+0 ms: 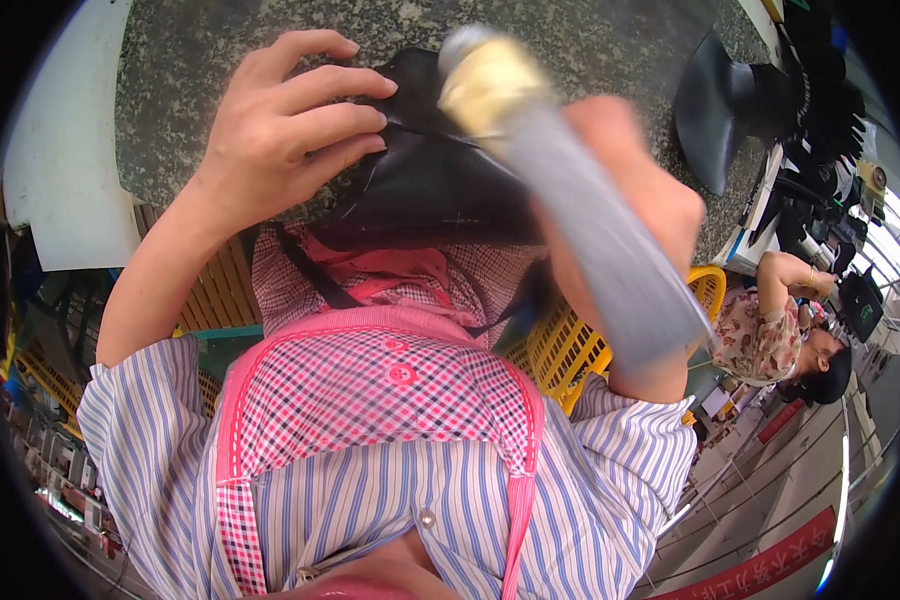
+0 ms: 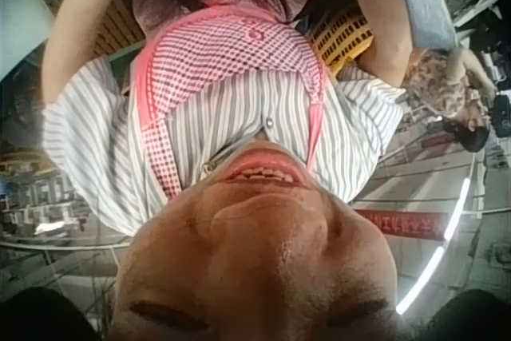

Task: Hammering and folding the edges of leather shoe components on a production line.

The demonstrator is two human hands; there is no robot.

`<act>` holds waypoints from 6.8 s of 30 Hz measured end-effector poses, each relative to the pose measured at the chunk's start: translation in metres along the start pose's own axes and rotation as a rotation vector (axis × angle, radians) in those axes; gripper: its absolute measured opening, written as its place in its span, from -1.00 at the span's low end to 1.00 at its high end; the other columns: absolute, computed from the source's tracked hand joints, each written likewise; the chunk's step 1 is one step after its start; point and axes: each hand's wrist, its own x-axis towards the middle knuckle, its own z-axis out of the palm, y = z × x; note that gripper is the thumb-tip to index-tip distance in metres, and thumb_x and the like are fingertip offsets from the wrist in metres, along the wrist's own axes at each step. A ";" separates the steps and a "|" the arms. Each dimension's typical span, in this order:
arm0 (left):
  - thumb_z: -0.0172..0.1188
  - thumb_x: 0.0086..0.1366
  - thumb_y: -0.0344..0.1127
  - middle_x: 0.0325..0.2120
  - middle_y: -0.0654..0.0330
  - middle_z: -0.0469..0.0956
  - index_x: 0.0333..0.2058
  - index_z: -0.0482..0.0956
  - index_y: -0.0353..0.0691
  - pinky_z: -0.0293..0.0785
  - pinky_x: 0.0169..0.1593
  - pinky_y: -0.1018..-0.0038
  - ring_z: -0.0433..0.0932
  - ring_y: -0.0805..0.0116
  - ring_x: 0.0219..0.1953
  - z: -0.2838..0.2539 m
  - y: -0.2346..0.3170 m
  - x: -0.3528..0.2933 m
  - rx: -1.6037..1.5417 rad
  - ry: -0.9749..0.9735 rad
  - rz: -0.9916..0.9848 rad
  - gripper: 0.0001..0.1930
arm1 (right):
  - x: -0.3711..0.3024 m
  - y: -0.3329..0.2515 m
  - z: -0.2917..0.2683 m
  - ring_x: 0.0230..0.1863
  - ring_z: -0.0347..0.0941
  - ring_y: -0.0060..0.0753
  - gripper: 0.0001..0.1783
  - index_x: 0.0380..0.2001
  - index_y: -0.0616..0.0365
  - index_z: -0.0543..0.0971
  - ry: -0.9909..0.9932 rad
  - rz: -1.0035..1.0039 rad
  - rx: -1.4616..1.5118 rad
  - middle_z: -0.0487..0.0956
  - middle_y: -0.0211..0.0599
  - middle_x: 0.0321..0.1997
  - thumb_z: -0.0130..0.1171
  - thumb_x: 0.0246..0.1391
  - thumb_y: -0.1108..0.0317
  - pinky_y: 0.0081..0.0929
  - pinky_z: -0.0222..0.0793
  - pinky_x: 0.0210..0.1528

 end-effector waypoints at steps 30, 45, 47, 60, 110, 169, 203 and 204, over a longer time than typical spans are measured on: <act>0.37 -0.19 -0.27 -0.27 0.29 0.45 0.23 -0.07 -0.24 0.12 -0.06 0.36 0.32 0.32 -0.09 -0.024 0.005 0.020 -0.223 -0.263 -0.210 0.02 | 0.005 -0.006 -0.003 -0.50 0.45 -0.54 -0.82 -0.27 0.32 0.45 -0.120 -0.043 -0.076 0.54 -0.27 -0.44 0.07 0.05 0.46 -0.60 0.33 -0.48; 0.30 -0.17 -0.31 -0.28 0.31 0.45 0.23 -0.04 -0.22 0.13 -0.09 0.37 0.32 0.31 -0.12 -0.027 0.005 0.023 -0.240 -0.260 -0.235 -0.03 | 0.010 -0.015 0.005 -0.47 0.42 -0.35 -0.82 -0.25 0.22 0.44 -0.226 0.025 -0.090 0.49 -0.29 -0.53 0.09 0.02 0.47 -0.53 0.31 -0.41; 0.30 -0.17 -0.31 -0.28 0.31 0.45 0.23 -0.04 -0.22 0.13 -0.09 0.38 0.32 0.32 -0.13 -0.029 0.007 0.025 -0.246 -0.252 -0.222 -0.03 | 0.013 -0.021 -0.002 -0.53 0.43 0.01 -0.87 -0.46 0.12 0.38 0.030 0.068 0.213 0.44 -0.07 -0.58 0.13 -0.07 0.45 -0.36 0.33 -0.55; 0.25 -0.19 -0.31 -0.27 0.26 0.44 0.25 -0.11 -0.23 0.10 -0.08 0.37 0.29 0.29 -0.11 -0.027 0.003 0.030 -0.292 -0.363 -0.267 0.00 | 0.013 -0.001 0.011 -0.59 0.44 -0.26 -0.89 -0.42 0.17 0.44 -0.278 0.028 -0.057 0.40 -0.19 -0.65 0.15 -0.07 0.48 -0.55 0.34 -0.50; 0.21 0.12 -0.39 -0.51 0.38 0.47 -0.31 0.51 -0.25 0.33 -0.43 0.76 0.41 0.70 -0.48 0.006 0.040 0.019 -1.460 0.114 -1.021 -0.85 | -0.002 0.026 0.051 -0.11 0.41 -0.31 -0.50 -0.17 0.04 0.49 0.051 -0.288 -0.017 0.52 -0.35 -0.21 0.30 -0.28 0.16 -0.29 0.17 -0.01; 0.27 -0.05 0.10 0.06 -0.16 0.21 0.21 0.02 -0.14 0.15 0.09 0.11 0.18 -0.05 0.09 0.000 -0.072 0.154 0.472 0.324 -0.202 -0.08 | -0.030 0.254 -0.120 0.04 0.30 -0.18 -0.62 -0.11 0.09 0.47 0.645 0.298 -0.507 0.39 -0.09 0.03 0.12 0.03 0.14 -0.38 0.16 0.09; 0.02 0.16 -0.40 -0.27 -0.06 0.47 -0.04 0.39 -0.39 0.38 -0.14 0.30 0.47 0.02 -0.25 -0.061 0.004 0.071 0.116 0.573 -0.283 -0.63 | 0.167 0.062 0.047 -0.08 0.38 -0.25 -0.36 0.03 0.09 0.37 0.220 -0.177 0.250 0.43 -0.11 -0.07 0.27 -0.24 0.37 -0.44 0.23 0.00; 0.01 0.14 -0.42 -0.24 -0.06 0.46 -0.02 0.38 -0.39 0.38 -0.12 0.29 0.46 0.02 -0.23 -0.069 0.015 0.070 0.215 0.629 -0.216 -0.61 | 0.156 0.061 0.044 -0.08 0.38 -0.25 -0.36 0.03 0.09 0.37 0.225 -0.171 0.251 0.43 -0.11 -0.07 0.27 -0.24 0.37 -0.44 0.23 0.00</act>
